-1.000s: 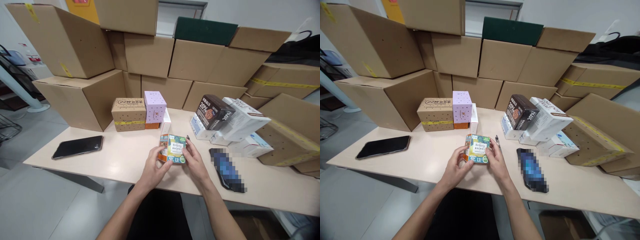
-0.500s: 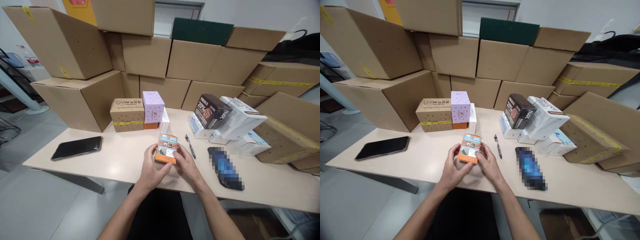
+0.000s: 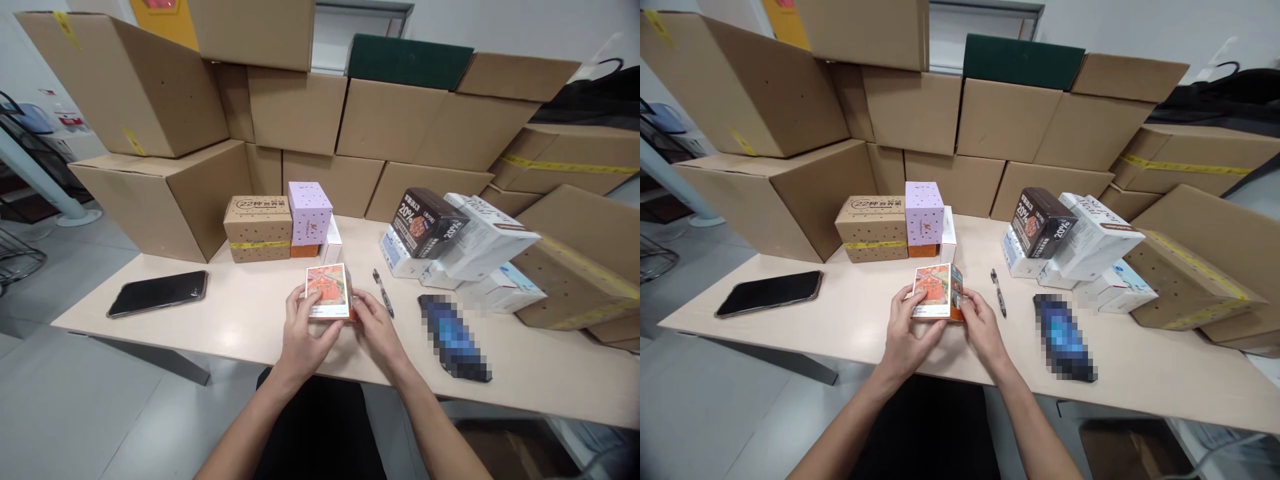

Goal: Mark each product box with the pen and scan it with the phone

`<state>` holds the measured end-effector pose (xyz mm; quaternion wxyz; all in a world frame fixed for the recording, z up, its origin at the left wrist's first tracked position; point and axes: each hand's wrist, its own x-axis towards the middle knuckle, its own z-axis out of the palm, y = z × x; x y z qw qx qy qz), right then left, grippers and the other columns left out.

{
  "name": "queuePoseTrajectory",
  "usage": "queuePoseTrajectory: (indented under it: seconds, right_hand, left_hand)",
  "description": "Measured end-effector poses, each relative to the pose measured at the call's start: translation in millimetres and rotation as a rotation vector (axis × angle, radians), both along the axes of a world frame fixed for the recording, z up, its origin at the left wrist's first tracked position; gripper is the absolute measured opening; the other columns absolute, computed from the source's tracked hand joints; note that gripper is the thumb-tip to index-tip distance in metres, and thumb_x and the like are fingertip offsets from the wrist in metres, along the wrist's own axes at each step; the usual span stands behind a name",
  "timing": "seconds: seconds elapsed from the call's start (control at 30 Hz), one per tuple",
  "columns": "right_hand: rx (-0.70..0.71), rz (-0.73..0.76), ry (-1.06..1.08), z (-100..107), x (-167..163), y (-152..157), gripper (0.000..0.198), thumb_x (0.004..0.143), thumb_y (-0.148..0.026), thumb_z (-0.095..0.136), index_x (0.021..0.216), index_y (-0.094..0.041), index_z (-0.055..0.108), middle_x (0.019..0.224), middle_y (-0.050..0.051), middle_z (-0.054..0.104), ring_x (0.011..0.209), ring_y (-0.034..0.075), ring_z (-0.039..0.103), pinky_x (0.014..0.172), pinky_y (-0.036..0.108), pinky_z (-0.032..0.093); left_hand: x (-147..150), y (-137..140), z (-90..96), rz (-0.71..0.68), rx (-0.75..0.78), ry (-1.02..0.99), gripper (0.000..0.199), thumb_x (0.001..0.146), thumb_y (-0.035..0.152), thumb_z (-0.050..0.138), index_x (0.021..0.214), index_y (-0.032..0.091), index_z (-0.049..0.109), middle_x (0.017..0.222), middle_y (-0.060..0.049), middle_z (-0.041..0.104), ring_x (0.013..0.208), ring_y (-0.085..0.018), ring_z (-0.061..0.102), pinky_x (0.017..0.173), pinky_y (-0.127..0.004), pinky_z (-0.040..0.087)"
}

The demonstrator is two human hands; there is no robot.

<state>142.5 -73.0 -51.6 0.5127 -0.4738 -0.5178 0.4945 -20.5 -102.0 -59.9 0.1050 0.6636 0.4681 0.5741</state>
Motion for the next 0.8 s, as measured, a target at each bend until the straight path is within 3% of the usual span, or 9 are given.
queuePoseTrajectory:
  seconds: [0.1,0.2,0.27,0.4,0.57,0.67,0.8]
  right_hand:
    - [0.024,-0.093,-0.091,-6.7,4.0,2.5,0.043,0.088,-0.049,0.059,0.12,-0.021,0.065,0.119,0.01,0.069,0.11,0.026,0.063,0.101,0.044,0.047]
    - [0.045,-0.144,-0.188,-8.6,9.6,4.3,0.036,0.084,-0.047,0.063,0.105,-0.02,0.072,0.117,0.012,0.069,0.112,0.028,0.06,0.107,0.046,0.04]
    - [0.042,-0.13,-0.217,-6.3,12.0,3.8,0.037,0.085,-0.049,0.06,0.103,-0.019,0.074,0.114,0.012,0.07,0.108,0.029,0.061,0.103,0.046,0.043]
    - [0.027,-0.063,-0.207,2.9,11.3,-0.7,0.051,0.094,-0.057,0.042,0.115,-0.02,0.07,0.111,0.01,0.073,0.094,0.026,0.067,0.086,0.04,0.052]
    - [0.039,-0.083,-0.21,8.1,7.6,-2.3,0.046,0.086,-0.055,0.059,0.113,-0.019,0.067,0.118,0.011,0.07,0.105,0.026,0.065,0.093,0.038,0.05]
    - [0.033,-0.111,-0.188,5.1,8.8,0.6,0.045,0.088,-0.052,0.058,0.119,-0.02,0.063,0.124,0.01,0.068,0.11,0.025,0.064,0.094,0.037,0.05]
    - [-0.007,-0.107,-0.174,-1.7,9.3,2.5,0.048,0.092,-0.052,0.047,0.127,-0.02,0.056,0.117,0.011,0.071,0.094,0.024,0.069,0.073,0.035,0.056]
  left_hand:
    - [2.5,0.7,-1.3,0.005,0.035,0.113,0.048,0.085,0.026,0.07,0.131,0.021,0.053,0.138,-0.016,0.044,0.123,-0.027,0.054,0.1,-0.044,0.053]
    - [4.1,2.5,-4.3,-0.004,0.028,0.213,0.046,0.087,0.025,0.067,0.132,0.022,0.054,0.139,-0.016,0.043,0.115,-0.026,0.057,0.095,-0.043,0.055]
    - [4.1,3.5,-5.1,-0.013,-0.001,0.251,0.047,0.087,0.025,0.066,0.132,0.023,0.054,0.14,-0.016,0.043,0.113,-0.026,0.057,0.093,-0.044,0.056]
    - [3.4,4.1,-2.4,-0.031,-0.067,0.172,0.054,0.086,0.023,0.064,0.137,0.021,0.047,0.136,-0.017,0.049,0.125,-0.03,0.053,0.1,-0.048,0.052]
    - [3.3,3.4,-1.2,-0.046,-0.174,-0.013,0.056,0.084,0.024,0.066,0.135,0.018,0.043,0.129,-0.016,0.058,0.117,-0.027,0.061,0.093,-0.043,0.057]
    - [2.8,3.4,-2.7,-0.041,-0.17,-0.002,0.051,0.084,0.025,0.067,0.131,0.019,0.048,0.13,-0.016,0.059,0.121,-0.028,0.06,0.098,-0.047,0.054]
    - [1.6,3.9,-2.1,-0.044,-0.108,0.062,0.047,0.085,0.025,0.067,0.131,0.02,0.053,0.137,-0.016,0.051,0.132,-0.029,0.051,0.108,-0.05,0.048]
